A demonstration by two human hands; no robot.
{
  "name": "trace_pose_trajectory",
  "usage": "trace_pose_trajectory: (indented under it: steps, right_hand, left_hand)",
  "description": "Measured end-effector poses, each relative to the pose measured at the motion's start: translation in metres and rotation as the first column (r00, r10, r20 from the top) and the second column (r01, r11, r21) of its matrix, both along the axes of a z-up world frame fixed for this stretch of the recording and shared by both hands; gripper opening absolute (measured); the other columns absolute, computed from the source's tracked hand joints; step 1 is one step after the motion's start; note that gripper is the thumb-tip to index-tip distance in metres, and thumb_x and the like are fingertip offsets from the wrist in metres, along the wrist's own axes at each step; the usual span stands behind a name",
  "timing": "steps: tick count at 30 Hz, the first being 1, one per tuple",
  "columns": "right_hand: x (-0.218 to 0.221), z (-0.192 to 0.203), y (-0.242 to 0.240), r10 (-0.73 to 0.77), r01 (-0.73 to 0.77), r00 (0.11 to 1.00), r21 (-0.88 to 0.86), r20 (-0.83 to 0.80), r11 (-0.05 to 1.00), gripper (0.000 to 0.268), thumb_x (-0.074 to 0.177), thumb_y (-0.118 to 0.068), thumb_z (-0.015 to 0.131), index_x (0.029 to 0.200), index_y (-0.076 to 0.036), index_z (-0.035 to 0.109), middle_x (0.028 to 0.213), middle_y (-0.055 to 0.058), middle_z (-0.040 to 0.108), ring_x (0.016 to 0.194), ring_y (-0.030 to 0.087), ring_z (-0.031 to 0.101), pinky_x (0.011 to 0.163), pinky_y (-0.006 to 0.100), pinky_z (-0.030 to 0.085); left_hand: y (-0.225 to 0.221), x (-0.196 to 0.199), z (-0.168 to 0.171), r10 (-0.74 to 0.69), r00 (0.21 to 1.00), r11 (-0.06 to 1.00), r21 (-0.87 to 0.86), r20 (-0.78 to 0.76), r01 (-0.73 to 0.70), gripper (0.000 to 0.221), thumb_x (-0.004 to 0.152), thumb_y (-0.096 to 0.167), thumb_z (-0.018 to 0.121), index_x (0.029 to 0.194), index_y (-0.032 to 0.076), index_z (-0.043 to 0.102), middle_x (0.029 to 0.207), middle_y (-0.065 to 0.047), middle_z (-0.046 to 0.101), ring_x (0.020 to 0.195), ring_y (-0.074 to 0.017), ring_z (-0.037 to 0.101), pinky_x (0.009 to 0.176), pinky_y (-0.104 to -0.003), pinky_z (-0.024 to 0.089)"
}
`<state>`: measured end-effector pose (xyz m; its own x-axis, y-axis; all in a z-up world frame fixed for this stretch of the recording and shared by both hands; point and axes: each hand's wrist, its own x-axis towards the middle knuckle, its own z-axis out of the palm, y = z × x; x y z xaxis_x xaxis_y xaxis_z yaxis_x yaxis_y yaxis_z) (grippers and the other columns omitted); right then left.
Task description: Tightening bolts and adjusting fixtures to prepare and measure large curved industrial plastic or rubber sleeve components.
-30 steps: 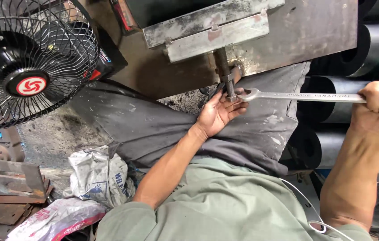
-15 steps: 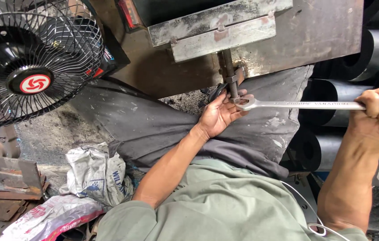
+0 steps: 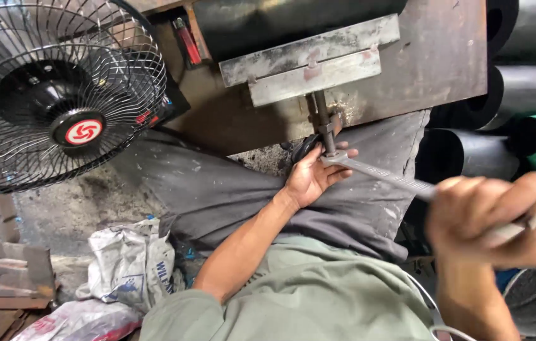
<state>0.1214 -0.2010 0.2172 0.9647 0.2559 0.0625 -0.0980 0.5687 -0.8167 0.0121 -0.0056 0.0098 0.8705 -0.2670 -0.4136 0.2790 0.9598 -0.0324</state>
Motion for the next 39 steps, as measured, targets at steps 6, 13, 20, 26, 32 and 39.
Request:
trace_pose_trajectory:
  steps: [6, 13, 20, 26, 32, 39]
  right_hand:
    - [-0.068, -0.001, 0.143, 0.747, -0.516, 0.385, -0.545, 0.542, 0.661, 0.036, 0.077, -0.035, 0.078, 0.09, -0.01, 0.056, 0.079, 0.006, 0.054, 0.068, 0.028, 0.056, 0.058, 0.042, 0.042]
    - [-0.152, -0.072, 0.247, 0.824, -0.332, 0.241, -0.754, 0.513, 0.567, 0.026, 0.091, -0.025, 0.061, 0.111, -0.011, 0.05, 0.086, 0.011, 0.055, 0.077, 0.036, 0.065, 0.061, 0.049, 0.052]
    - [-0.025, 0.096, 0.164, 0.809, -0.447, 0.276, -0.676, 0.518, 0.586, 0.035, 0.093, -0.011, 0.065, 0.126, -0.006, 0.052, 0.096, 0.014, 0.058, 0.089, 0.034, 0.066, 0.072, 0.047, 0.053]
    - [0.048, 0.036, 0.031, -0.041, 0.312, 0.854, -0.447, 0.519, 0.838, 0.036, 0.12, -0.042, 0.051, 0.125, -0.007, 0.048, 0.096, 0.008, 0.067, 0.068, 0.015, 0.062, 0.066, 0.026, 0.053]
    - [0.049, -0.054, -0.047, -0.352, 0.453, 0.862, -0.243, 0.364, 0.858, 0.033, 0.122, -0.035, 0.054, 0.129, -0.008, 0.038, 0.115, 0.013, 0.063, 0.105, 0.021, 0.067, 0.102, 0.036, 0.056]
    - [-0.012, -0.027, -0.097, -0.304, 0.209, 0.947, -0.919, 0.105, 0.334, 0.017, 0.116, -0.019, 0.055, 0.116, -0.001, 0.054, 0.098, 0.015, 0.07, 0.07, 0.013, 0.065, 0.064, 0.03, 0.052]
  left_hand:
    - [-0.004, -0.007, -0.011, 0.043, 0.996, 0.998, -0.052, 0.082, -0.039, 0.057, 0.118, 0.044, 0.031, 0.148, -0.001, 0.051, 0.143, -0.023, 0.06, 0.12, -0.0321, 0.065, 0.107, -0.046, 0.052]
    - [0.01, -0.014, -0.014, 0.099, 0.995, 0.975, -0.199, -0.001, -0.098, 0.075, 0.113, 0.056, 0.037, 0.146, -0.01, 0.049, 0.141, -0.03, 0.056, 0.121, -0.0404, 0.063, 0.107, -0.049, 0.052]
    - [0.011, -0.007, 0.002, 0.045, 0.997, 0.993, -0.102, -0.063, -0.052, 0.067, 0.106, 0.051, 0.043, 0.136, -0.008, 0.057, 0.139, -0.027, 0.058, 0.118, -0.0367, 0.066, 0.104, -0.048, 0.055]
    - [-0.022, 0.024, 0.015, 0.021, 0.991, 0.752, 0.655, -0.132, 0.071, 0.029, 0.096, 0.027, 0.069, 0.113, 0.004, 0.062, 0.1, -0.008, 0.068, 0.086, -0.0181, 0.07, 0.074, -0.034, 0.06]
    - [-0.028, 0.047, 0.024, 0.082, 0.922, 0.748, 0.634, -0.379, 0.194, 0.045, 0.094, 0.038, 0.078, 0.069, 0.016, 0.047, 0.052, 0.004, 0.041, 0.034, -0.0059, 0.034, 0.03, -0.023, 0.025]
    - [-0.017, 0.046, 0.002, -0.08, 0.926, 0.875, 0.418, -0.37, 0.243, 0.052, 0.098, 0.04, 0.066, 0.06, 0.017, 0.04, 0.049, 0.004, 0.034, 0.034, -0.0086, 0.026, 0.032, -0.027, 0.017]
